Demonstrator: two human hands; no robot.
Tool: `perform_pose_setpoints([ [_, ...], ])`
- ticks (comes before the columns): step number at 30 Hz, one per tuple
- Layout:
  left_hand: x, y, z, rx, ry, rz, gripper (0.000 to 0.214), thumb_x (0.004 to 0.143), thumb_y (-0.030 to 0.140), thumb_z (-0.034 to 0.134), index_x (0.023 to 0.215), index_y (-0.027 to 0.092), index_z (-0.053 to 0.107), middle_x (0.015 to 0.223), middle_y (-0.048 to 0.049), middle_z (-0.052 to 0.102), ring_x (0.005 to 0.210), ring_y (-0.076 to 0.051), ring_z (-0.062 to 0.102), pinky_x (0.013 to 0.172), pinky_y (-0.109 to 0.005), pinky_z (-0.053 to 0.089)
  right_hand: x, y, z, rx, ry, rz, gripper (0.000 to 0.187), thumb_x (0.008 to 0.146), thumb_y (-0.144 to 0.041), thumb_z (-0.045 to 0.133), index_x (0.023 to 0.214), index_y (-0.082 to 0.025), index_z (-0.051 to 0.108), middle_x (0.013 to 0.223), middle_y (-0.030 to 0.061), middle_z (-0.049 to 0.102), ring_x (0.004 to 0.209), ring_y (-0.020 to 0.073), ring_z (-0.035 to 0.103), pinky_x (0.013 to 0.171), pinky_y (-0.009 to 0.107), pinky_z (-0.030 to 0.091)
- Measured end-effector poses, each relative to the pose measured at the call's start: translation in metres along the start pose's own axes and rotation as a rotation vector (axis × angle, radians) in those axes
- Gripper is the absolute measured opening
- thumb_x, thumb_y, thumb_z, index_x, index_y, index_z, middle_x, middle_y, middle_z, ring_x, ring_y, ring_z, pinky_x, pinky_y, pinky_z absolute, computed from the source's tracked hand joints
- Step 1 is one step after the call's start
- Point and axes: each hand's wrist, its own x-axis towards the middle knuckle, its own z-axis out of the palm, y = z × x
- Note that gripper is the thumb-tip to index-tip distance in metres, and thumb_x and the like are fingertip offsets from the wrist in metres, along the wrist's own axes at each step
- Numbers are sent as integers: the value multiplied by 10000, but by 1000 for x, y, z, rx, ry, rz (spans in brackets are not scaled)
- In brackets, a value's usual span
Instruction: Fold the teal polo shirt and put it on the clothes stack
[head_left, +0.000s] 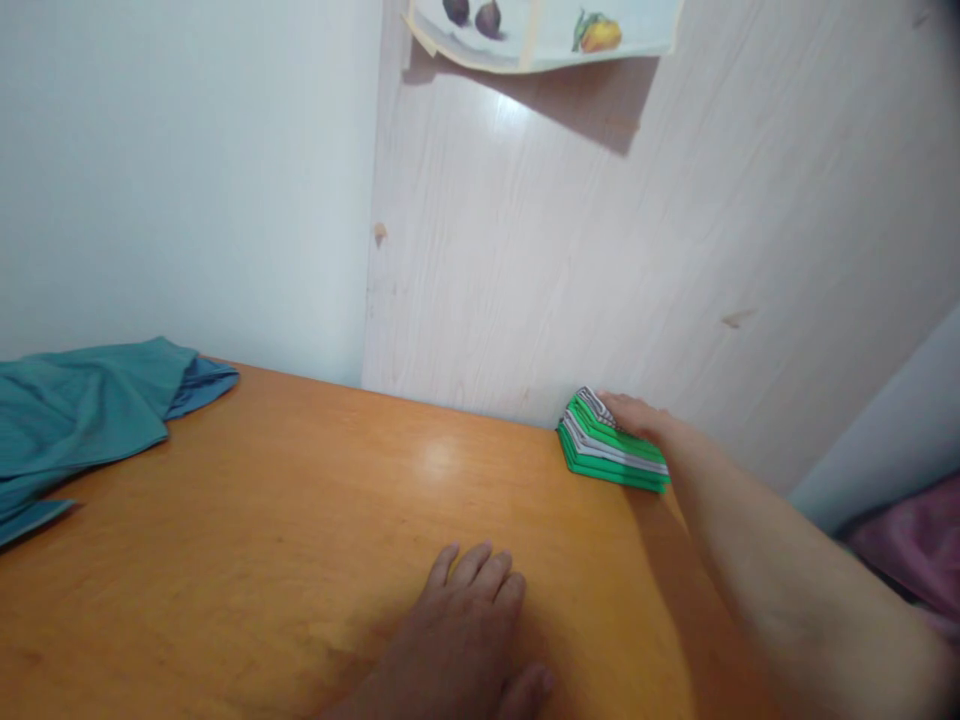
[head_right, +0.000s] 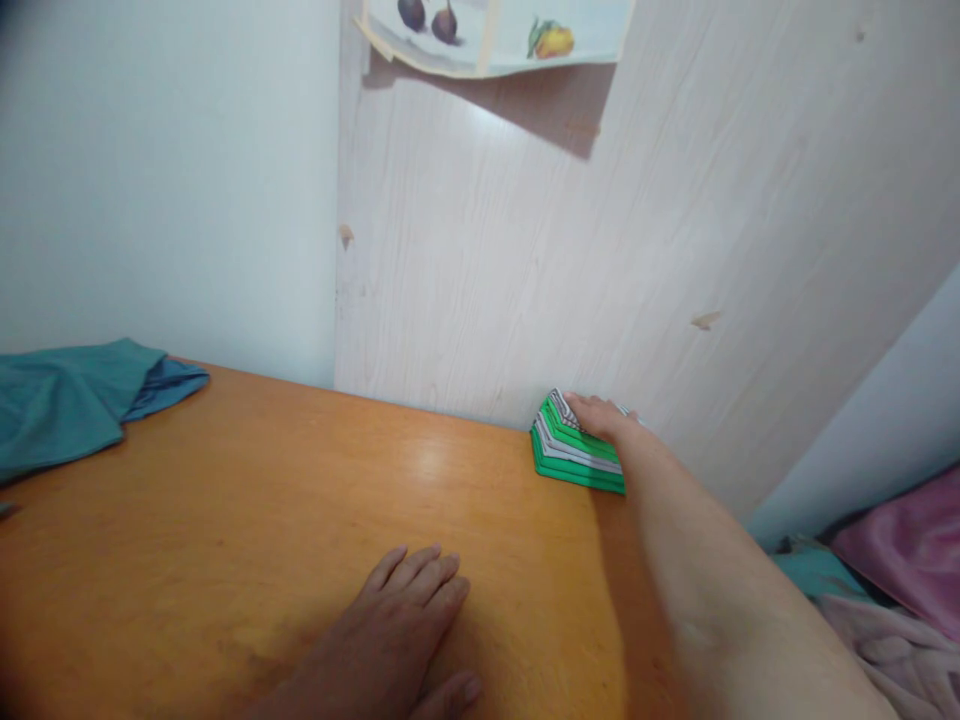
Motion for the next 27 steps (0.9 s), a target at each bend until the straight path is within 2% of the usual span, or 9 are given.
perform_pose_setpoints([
  [2,0,0,0,-6,-4,3,569,851,556,561,1302,208,570,1404,-126,530,1322,-360,423,1145,-573,233,0,-3,4,-8,-53,37,672,886,-736,321,1302,-289,601,1399,168,554,1302,456,456,1014,798,139],
  [5,0,0,0,-15,1,5,570,857,559,556,1311,215,561,1418,-119,519,1329,-355,416,1150,-567,224,-1,-5,5,-21,-96,63,676,885,-740,309,1329,-308,578,1453,153,503,1340,457,406,1023,799,94],
  [13,0,1,-2,-8,-20,-10,596,858,568,547,1330,204,550,1421,-127,510,1337,-359,404,1156,-576,204,-3,-12,2,-9,-118,88,660,890,-731,330,1341,-315,573,1483,141,469,1368,428,382,1039,793,87],
  [20,0,-3,5,4,39,17,594,856,575,547,1323,207,552,1413,-123,519,1329,-353,410,1155,-570,207,-14,-21,-10,13,-72,121,619,904,-693,327,1367,-342,543,1492,104,465,1396,400,348,1057,771,85],
  [22,-1,-4,7,4,48,15,593,860,579,538,1322,206,554,1410,-123,521,1338,-352,399,1162,-567,191,-26,-24,-14,25,35,146,648,925,-659,285,1416,-291,494,1515,111,431,1413,389,313,1091,728,109],
  [24,-2,-3,8,2,56,8,597,864,582,530,1329,208,549,1415,-119,515,1348,-347,389,1170,-560,173,-44,-28,-14,66,262,159,659,951,-585,251,1421,-186,483,1486,153,456,1392,352,352,1128,631,185],
  [25,-3,-3,8,-1,59,6,598,866,583,526,1334,211,545,1421,-116,509,1355,-344,381,1173,-557,167,-56,-30,-12,101,409,150,639,958,-536,250,1386,-140,512,1437,174,503,1347,324,414,1131,564,244],
  [27,-4,-2,7,-10,65,1,597,870,587,519,1339,219,539,1437,-110,494,1367,-339,366,1176,-553,159,-84,-36,-2,157,598,68,585,957,-467,260,1317,-113,556,1354,179,567,1282,279,479,1108,457,321],
])
